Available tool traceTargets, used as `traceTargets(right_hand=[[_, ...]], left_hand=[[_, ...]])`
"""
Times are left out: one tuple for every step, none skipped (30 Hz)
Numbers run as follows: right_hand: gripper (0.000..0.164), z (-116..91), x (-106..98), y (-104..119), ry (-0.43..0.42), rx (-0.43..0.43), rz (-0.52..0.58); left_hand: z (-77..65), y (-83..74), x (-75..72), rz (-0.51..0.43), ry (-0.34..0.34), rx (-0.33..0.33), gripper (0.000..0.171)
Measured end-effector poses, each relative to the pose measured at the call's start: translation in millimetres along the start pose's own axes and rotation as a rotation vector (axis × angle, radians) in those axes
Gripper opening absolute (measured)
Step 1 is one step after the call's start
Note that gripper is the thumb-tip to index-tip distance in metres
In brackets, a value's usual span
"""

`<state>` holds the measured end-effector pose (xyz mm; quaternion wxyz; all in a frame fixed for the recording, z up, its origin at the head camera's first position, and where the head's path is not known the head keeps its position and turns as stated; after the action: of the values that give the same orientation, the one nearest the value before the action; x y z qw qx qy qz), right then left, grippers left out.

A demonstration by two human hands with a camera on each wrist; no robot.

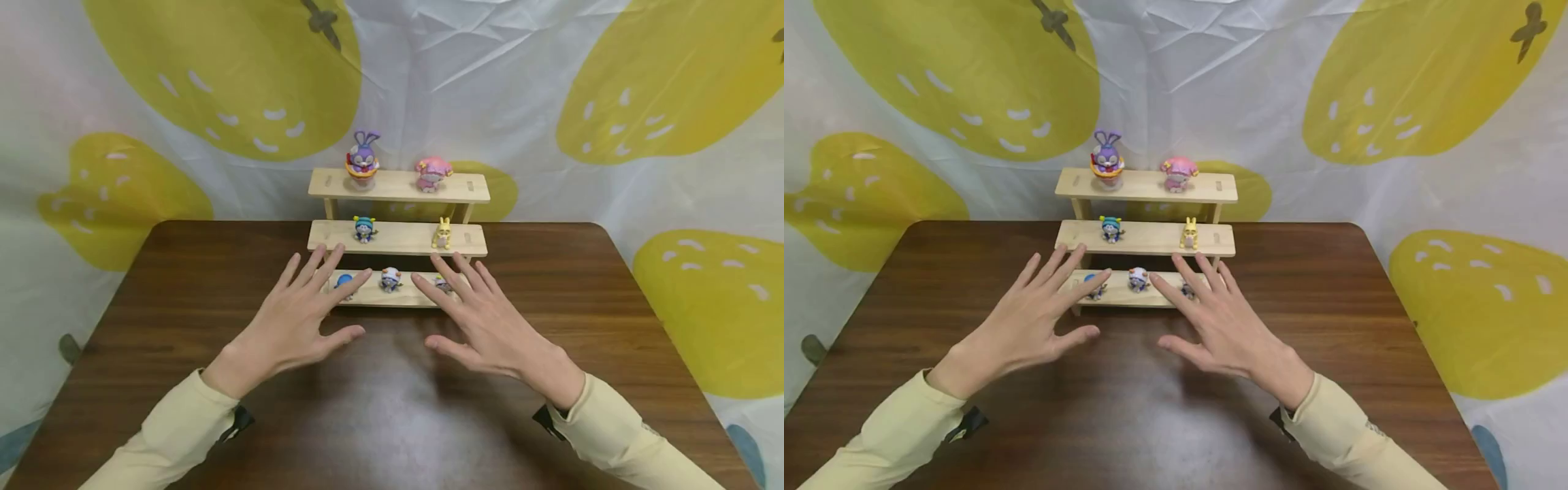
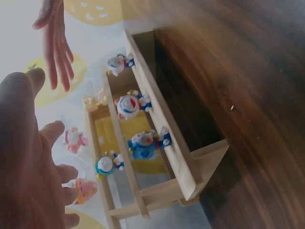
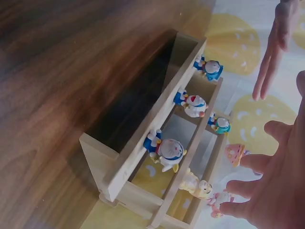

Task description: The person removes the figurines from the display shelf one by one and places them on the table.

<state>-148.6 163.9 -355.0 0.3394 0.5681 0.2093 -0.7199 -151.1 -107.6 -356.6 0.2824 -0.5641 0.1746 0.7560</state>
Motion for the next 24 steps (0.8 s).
traceTargets(right_hand=[[0.077,0.8,-1.0,-0.4,0.003,0.004,-0.001],[0.078,1.5,-2.0,-1.1,0.006,0.007,-0.002],[0.078,2.4,-3.0,-1.8,0.007,0.01,-0.002],[0.078,3.7,-4.4,-2.9,0.007,0.015,-0.001],[0.077,5.2,-5.6,-4.2,0.004,0.018,-0.001],[0.077,6.8,-7.0,-5.5,0.001,0.021,0.001],[0.076,8.6,-8.5,-7.0,-0.006,0.021,0.003],[0.075,10.8,-10.0,-8.3,-0.014,0.018,0.005],[0.074,13.0,-11.7,-9.7,-0.024,0.014,0.01],[0.073,15.3,-13.6,-11.2,-0.035,0.009,0.012],[0.072,17.5,-15.2,-12.7,-0.044,0.006,0.018],[0.071,19.9,-17.0,-14.2,-0.055,0.002,0.025],[0.07,22.4,-18.7,-15.8,-0.066,-0.002,0.034],[0.069,24.8,-20.5,-17.5,-0.076,-0.003,0.045],[0.068,27.2,-22.2,-19.1,-0.085,-0.001,0.057],[0.068,29.5,-23.9,-20.9,-0.095,0.001,0.067],[0.068,31.6,-25.6,-22.5,-0.105,0.002,0.077],[0.068,33.7,-27.6,-23.9,-0.118,0.002,0.086],[0.068,35.6,-29.4,-25.3,-0.13,0.005,0.097],[0.068,37.5,-31.0,-26.7,-0.142,0.006,0.105],[0.069,39.3,-32.6,-28.0,-0.155,0.006,0.112],[0.069,41.0,-33.8,-29.3,-0.169,0.007,0.115],[0.069,42.7,-34.8,-30.4,-0.18,0.007,0.117],[0.069,44.3,-35.7,-31.5,-0.19,0.011,0.122]], left_hand=[[0.4,1.4,-1.4,-0.001,-0.002,-0.003,0.077],[1.1,2.6,-2.7,-0.001,-0.004,-0.006,0.076],[2.0,3.9,-4.1,-0.001,-0.006,-0.01,0.076],[2.9,5.3,-5.4,-0.001,-0.008,-0.013,0.076],[3.9,6.9,-6.4,0.0,-0.006,-0.017,0.076],[4.9,8.3,-7.2,0.001,-0.004,-0.021,0.075],[5.7,9.8,-7.9,0.003,-0.001,-0.025,0.075],[6.2,11.4,-8.5,0.007,0.0,-0.029,0.075],[6.6,13.0,-8.7,0.008,0.005,-0.034,0.074],[7.4,14.8,-9.0,0.011,0.011,-0.038,0.074],[8.1,16.6,-9.0,0.013,0.016,-0.043,0.074],[8.8,18.4,-9.0,0.017,0.021,-0.048,0.073],[9.7,20.5,-8.9,0.021,0.025,-0.054,0.073],[10.6,22.5,-8.8,0.025,0.029,-0.06,0.072],[11.4,24.6,-8.7,0.023,0.037,-0.068,0.071],[12.3,26.7,-8.6,0.025,0.043,-0.074,0.071],[13.2,28.7,-8.6,0.025,0.048,-0.079,0.07],[14.2,30.8,-8.5,0.025,0.053,-0.085,0.07],[15.1,32.8,-8.4,0.023,0.057,-0.09,0.07],[16.1,34.5,-8.2,0.02,0.061,-0.095,0.07],[17.2,36.2,-7.9,0.014,0.065,-0.101,0.069],[18.4,37.9,-7.5,0.009,0.067,-0.106,0.069],[19.5,39.6,-7.2,0.004,0.071,-0.111,0.069],[20.7,41.3,-6.6,-0.001,0.073,-0.116,0.069]])
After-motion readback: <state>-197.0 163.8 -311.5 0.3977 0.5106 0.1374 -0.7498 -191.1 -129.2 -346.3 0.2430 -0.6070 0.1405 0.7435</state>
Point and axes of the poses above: each hand's wrist, its own z-axis towards the middle knuckle, its own x-axis out of the palm, y = z × x, the point moved 4 cm from there along z, towards the middle knuckle, and after that the axes turned 1 degree about z, right-handed, at the moved point
